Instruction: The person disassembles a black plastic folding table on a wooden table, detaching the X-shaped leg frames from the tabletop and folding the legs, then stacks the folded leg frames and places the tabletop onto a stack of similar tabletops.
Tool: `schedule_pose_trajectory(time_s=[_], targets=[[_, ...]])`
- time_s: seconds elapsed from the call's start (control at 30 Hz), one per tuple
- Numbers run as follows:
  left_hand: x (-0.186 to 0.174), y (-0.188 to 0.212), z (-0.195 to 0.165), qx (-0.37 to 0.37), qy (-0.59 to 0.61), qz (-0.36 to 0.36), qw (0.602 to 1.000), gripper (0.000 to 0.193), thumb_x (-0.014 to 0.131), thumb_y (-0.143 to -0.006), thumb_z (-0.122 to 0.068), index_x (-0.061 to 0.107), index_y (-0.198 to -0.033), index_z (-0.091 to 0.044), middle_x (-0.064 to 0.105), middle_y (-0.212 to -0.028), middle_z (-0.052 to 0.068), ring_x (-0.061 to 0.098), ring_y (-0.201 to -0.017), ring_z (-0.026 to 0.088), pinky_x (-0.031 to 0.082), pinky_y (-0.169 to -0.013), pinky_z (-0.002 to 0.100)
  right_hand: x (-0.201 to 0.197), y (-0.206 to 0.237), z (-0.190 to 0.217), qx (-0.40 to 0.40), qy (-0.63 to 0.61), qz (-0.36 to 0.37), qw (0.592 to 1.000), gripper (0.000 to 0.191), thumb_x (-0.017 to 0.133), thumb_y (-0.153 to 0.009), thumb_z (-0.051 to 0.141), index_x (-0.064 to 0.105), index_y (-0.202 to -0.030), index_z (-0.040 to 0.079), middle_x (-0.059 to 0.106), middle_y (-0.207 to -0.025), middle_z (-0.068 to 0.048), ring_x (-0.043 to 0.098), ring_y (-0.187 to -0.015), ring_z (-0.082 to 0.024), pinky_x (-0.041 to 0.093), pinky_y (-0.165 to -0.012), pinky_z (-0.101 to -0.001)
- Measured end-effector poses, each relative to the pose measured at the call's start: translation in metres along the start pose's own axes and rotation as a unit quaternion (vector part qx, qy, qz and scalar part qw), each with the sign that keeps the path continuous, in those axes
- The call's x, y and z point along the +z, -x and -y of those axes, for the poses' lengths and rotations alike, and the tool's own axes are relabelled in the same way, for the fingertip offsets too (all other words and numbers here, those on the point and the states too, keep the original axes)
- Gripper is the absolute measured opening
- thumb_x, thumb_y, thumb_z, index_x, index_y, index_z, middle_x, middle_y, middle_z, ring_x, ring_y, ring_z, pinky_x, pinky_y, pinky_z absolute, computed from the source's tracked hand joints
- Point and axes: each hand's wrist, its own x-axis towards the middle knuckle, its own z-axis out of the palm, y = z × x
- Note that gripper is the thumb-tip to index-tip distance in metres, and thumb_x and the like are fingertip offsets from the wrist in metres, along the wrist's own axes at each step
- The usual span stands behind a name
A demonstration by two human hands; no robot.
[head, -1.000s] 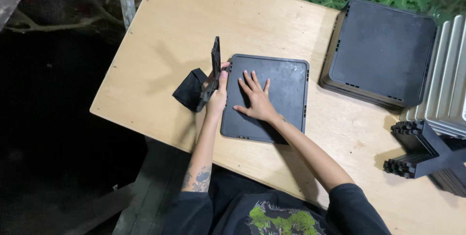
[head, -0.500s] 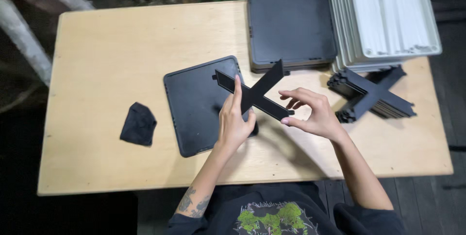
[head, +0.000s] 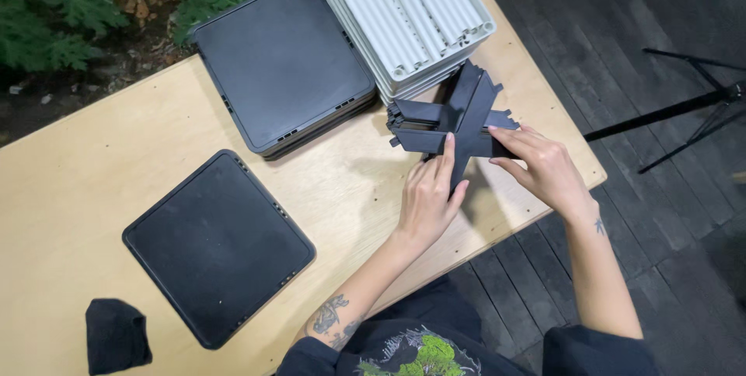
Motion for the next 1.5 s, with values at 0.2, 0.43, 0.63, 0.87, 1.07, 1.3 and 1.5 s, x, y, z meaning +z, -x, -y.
schedule_pose_trajectory(time_s=[0.2, 0.43, 0.63, 0.87, 1.07, 1.3, 1.5], targets=[[0.036, -0.025, 0.019, -0.006, -0.099, -0.002, 0.995, 0.083, 0.073, -0.089, -0.023, 0.033, -0.154, 0.01, 0.068, -0.119, 0.023, 0.061, -0.122, 0.037, 0.04, -0.111, 0.061, 0.017, -0.018, -0.044, 0.045, -0.038, 0.057, 0.997, 0.045, 0.077, -0.085, 0.018, 0.07, -0.129, 0.009, 0.072, -0.127, -0.009, 0.069, -0.115, -0.029, 0.046, -0.113, -0.0464], [0.055, -0.041, 0.049, -0.025, -0.101, -0.022, 0.994, 0.076, 0.069, -0.093, -0.021, 0.036, -0.152, 0.013, 0.064, -0.127, 0.034, 0.063, -0.124, 0.041, 0.046, -0.11, 0.055, 0.026, -0.038, -0.061, 0.048, -0.004, 0.078, 0.996, 0.045, 0.077, -0.084, 0.024, 0.071, -0.126, 0.008, 0.071, -0.127, -0.009, 0.063, -0.126, -0.027, 0.041, -0.115, -0.049], [0.056, -0.045, 0.055, -0.039, -0.116, -0.011, 0.992, 0.074, 0.069, -0.093, -0.022, 0.038, -0.152, 0.012, 0.067, -0.125, 0.033, 0.068, -0.116, 0.039, 0.048, -0.106, 0.054, 0.033, -0.046, -0.066, 0.07, -0.005, 0.105, 0.992, 0.044, 0.079, -0.083, 0.027, 0.072, -0.122, 0.008, 0.073, -0.12, -0.008, 0.067, -0.115, -0.026, 0.039, -0.116, -0.0506], [0.032, -0.036, 0.052, -0.01, -0.12, -0.068, 0.99, 0.082, 0.076, -0.086, -0.037, 0.043, -0.147, 0.006, 0.07, -0.119, 0.028, 0.072, -0.108, 0.036, 0.053, -0.096, 0.053, 0.021, -0.052, -0.05, 0.025, 0.019, 0.051, 0.998, 0.055, 0.084, -0.076, 0.03, 0.071, -0.123, 0.005, 0.073, -0.118, -0.013, 0.067, -0.115, -0.032, 0.045, -0.109, -0.0466], [-0.049, 0.019, 0.089, -0.039, -0.018, -0.113, 0.993, 0.029, 0.068, -0.102, -0.021, 0.075, -0.123, -0.004, 0.079, -0.086, 0.009, 0.073, -0.069, 0.012, 0.05, -0.045, 0.019, 0.018, -0.052, 0.006, -0.057, -0.083, -0.026, 0.995, 0.04, 0.081, -0.083, 0.017, 0.07, -0.119, 0.003, 0.074, -0.116, -0.013, 0.071, -0.108, -0.03, 0.056, -0.094, -0.0384], [-0.184, 0.143, 0.155, -0.343, 0.201, -0.346, 0.85, 0.014, 0.066, -0.1, -0.01, 0.077, -0.105, -0.002, 0.053, -0.073, -0.009, 0.04, -0.065, 0.0, 0.031, -0.056, 0.018, 0.115, -0.085, 0.085, -0.066, -0.247, 0.168, 0.952, 0.023, 0.074, -0.089, 0.018, 0.078, -0.108, 0.006, 0.08, -0.097, -0.01, 0.076, -0.08, -0.017, 0.06, -0.063, -0.0311], [-0.247, 0.249, 0.186, -0.404, 0.077, -0.432, 0.803, 0.027, 0.069, -0.098, -0.017, 0.072, -0.121, -0.004, 0.063, -0.101, 0.002, 0.056, -0.089, 0.008, 0.047, -0.074, 0.022, 0.226, -0.103, 0.176, -0.038, -0.239, 0.309, 0.92, 0.032, 0.071, -0.093, 0.028, 0.075, -0.116, 0.006, 0.077, -0.099, -0.009, 0.075, -0.076, -0.019, 0.061, -0.07, -0.0317]])
